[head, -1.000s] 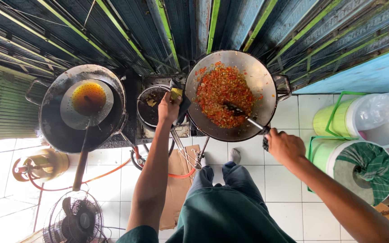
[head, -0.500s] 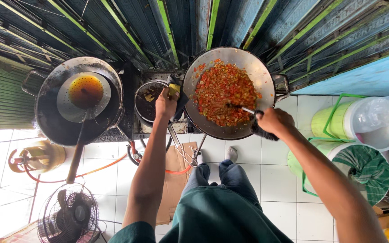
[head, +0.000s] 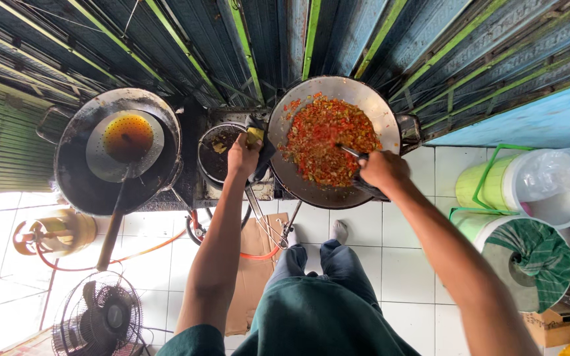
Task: The person adds ingredients from packets and a bag into a large wok containing a mixture of chilies and oil, stirring it with a spoon.
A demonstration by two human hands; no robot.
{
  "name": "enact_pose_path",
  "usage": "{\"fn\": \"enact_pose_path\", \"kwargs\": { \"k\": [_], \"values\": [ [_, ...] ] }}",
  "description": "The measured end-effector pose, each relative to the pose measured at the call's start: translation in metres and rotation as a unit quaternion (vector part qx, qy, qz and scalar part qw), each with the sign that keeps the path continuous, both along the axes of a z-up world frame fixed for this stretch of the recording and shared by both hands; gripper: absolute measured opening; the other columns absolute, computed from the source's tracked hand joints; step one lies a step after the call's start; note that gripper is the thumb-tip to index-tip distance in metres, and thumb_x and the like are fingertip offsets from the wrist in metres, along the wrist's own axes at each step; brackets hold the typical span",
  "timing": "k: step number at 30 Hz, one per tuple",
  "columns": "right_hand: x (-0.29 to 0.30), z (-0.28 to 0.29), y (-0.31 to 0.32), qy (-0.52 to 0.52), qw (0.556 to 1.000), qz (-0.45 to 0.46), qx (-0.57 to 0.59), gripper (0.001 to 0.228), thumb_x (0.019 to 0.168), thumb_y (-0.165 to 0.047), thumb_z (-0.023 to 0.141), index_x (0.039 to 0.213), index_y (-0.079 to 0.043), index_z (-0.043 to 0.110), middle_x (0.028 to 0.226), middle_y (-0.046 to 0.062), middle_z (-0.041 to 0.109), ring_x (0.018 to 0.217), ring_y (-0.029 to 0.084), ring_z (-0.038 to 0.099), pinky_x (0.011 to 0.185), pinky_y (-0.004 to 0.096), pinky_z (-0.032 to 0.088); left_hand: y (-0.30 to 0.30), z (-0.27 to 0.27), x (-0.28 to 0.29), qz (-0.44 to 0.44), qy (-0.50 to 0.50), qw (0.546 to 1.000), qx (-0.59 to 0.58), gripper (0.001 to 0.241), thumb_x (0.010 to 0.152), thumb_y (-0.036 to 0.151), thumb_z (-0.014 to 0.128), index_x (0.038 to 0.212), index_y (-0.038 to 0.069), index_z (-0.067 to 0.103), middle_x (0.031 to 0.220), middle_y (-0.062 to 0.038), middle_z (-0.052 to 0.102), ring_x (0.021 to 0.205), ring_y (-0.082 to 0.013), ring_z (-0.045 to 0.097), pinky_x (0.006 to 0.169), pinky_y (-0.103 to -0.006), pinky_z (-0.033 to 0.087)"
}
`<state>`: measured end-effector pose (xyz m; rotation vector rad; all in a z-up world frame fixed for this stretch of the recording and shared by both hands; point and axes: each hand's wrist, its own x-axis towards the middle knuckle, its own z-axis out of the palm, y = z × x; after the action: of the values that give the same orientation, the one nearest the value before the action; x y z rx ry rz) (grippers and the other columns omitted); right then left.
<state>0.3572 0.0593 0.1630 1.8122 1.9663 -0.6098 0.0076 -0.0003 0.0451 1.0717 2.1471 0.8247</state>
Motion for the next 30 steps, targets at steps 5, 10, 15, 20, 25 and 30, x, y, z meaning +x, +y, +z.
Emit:
{"fn": "enact_pose_path", "kwargs": {
  "k": [5,10,15,20,25,30],
  "values": [
    [0.004,-0.026,-0.039,0.074,0.993,0.051,0.072,0.039,0.097,-0.045,0.06,0.102,-0.008,0.073,0.097,0.02,0.072,0.089,0.042,0.07,0.078,0.054,0.056,-0.001,0.002,-0.001,0.005,0.017,1.0,-0.025,0.034,0.095,0.035,0.072,0.114,0.008,0.064,0.101,-0.018,0.073,0.093,-0.0365,0.07,0.08,-0.0446,0.053],
    [0.057,0.023,-0.073,-0.026,0.959,0.195,0.206,0.027,0.099,-0.033,0.058,0.11,-0.011,0.066,0.088,0.014,0.073,0.065,0.034,0.072,0.056,0.048,0.056,0.0,0.0,0.0,0.004,0.016,1.0,-0.007,0.033,0.095,0.035,0.072,0.113,0.009,0.064,0.099,-0.018,0.073,0.092,-0.0362,0.071,0.08,-0.0445,0.054],
    [0.095,0.067,-0.045,-0.132,0.964,0.124,0.194,0.041,0.11,-0.038,0.048,0.117,-0.004,0.068,0.09,0.018,0.075,0.066,0.034,0.074,0.053,0.047,0.057,0.0,-0.001,-0.001,0.005,0.007,1.0,-0.03,0.033,0.096,0.035,0.07,0.119,0.011,0.065,0.103,-0.016,0.074,0.094,-0.0349,0.071,0.082,-0.0428,0.055],
    [0.087,0.018,0.011,-0.144,0.975,0.145,0.088,0.027,0.099,-0.022,0.056,0.097,-0.011,0.081,0.087,0.015,0.081,0.073,0.028,0.076,0.065,0.047,0.059,0.0,-0.004,-0.006,-0.008,-0.003,1.0,-0.012,0.034,0.095,0.034,0.07,0.12,0.01,0.064,0.105,-0.014,0.075,0.094,-0.0322,0.073,0.082,-0.0412,0.056],
    [0.003,-0.029,-0.035,-0.01,0.983,0.145,0.116,0.041,0.107,-0.042,0.052,0.097,-0.009,0.075,0.076,0.014,0.071,0.071,0.032,0.073,0.063,0.047,0.056,0.002,-0.005,-0.004,0.002,-0.011,1.0,-0.009,0.037,0.093,0.034,0.072,0.12,0.011,0.065,0.105,-0.015,0.074,0.095,-0.0329,0.072,0.08,-0.043,0.055],
    [0.021,-0.018,-0.094,0.045,0.948,0.185,0.256,0.024,0.098,-0.029,0.062,0.112,-0.01,0.067,0.084,0.011,0.068,0.059,0.028,0.068,0.045,0.042,0.053,-0.001,-0.011,-0.005,-0.005,-0.003,1.0,0.0,0.033,0.094,0.034,0.072,0.117,0.011,0.067,0.103,-0.015,0.075,0.094,-0.0332,0.071,0.083,-0.0424,0.055]
  ]
}}
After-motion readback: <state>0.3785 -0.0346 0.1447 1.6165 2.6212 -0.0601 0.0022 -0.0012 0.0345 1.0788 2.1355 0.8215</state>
